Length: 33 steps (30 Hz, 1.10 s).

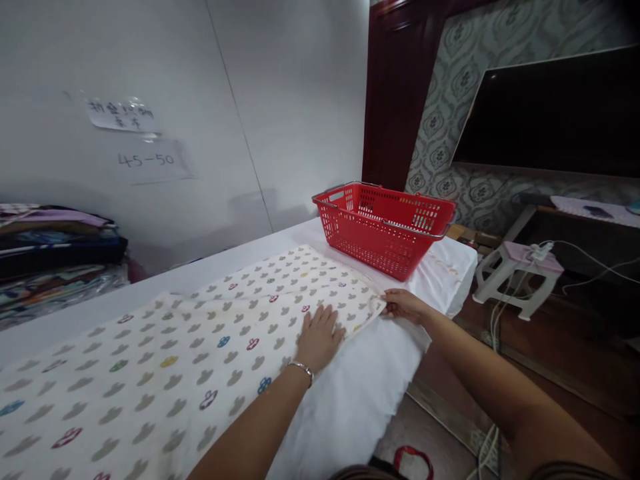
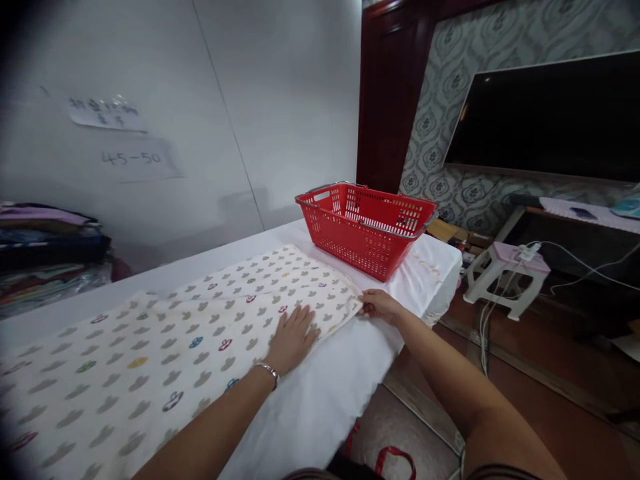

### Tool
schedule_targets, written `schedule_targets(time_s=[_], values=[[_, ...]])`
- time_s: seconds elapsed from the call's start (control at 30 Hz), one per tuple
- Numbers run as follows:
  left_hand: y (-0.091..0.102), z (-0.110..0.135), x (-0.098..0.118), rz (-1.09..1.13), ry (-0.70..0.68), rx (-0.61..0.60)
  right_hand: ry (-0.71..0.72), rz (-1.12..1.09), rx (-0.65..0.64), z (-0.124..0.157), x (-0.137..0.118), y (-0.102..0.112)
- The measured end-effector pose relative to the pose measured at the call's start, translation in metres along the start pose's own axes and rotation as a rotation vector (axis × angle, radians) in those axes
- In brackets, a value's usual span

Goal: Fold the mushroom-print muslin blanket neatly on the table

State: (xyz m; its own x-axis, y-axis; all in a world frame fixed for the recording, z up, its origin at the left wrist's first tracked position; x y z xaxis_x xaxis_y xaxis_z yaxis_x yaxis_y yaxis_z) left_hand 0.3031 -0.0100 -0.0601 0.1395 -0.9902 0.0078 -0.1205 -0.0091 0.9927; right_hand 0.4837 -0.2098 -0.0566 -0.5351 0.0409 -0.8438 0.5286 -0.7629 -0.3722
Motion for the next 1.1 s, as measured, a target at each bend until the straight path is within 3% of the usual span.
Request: schedule_targets(time_s=[0.17,0.3,0.43,0.63,0.8,0.93,1.1], values=[[0.009,0.0,0.009,0.054,-0.022,0.048,-0.015,-0.006,-0.054,0.001,0.001,0.002],[0.02,-0.011,0.03,0.171,-0.127,0.121,0.011,-0.001,-0.007,0.003,-0.001,-0.005],[0.029,-0.032,0.053,0.317,-0.172,0.136,0.056,0.001,-0.045,0.007,-0.008,-0.019],[0.03,-0.06,0.064,0.512,0.024,0.072,0.119,0.037,-0.058,0.012,-0.015,-0.034],[0.025,-0.068,0.063,0.636,0.133,0.013,0.141,0.032,-0.048,0.013,-0.013,-0.033],[0.025,-0.069,0.062,0.568,0.144,0.084,0.124,-0.014,-0.066,0.013,-0.009,-0.026],[0.03,-0.064,0.07,0.279,-0.011,0.107,0.103,0.01,-0.011,0.013,-0.01,-0.023]])
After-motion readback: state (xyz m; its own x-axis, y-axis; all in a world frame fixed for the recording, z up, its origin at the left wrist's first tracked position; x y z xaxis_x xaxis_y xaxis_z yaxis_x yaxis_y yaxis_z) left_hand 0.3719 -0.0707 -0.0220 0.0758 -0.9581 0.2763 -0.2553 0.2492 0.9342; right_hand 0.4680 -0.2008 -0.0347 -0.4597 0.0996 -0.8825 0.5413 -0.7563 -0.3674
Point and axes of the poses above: each hand's wrist, its own z-axis away from the middle knuckle, its own y-axis out of the back of the hand, x = y × z, the point moved 2 cm from there along -z, towards the middle knuckle, and after that the axes turned 14 degrees about -z, right-handed, at the moved point
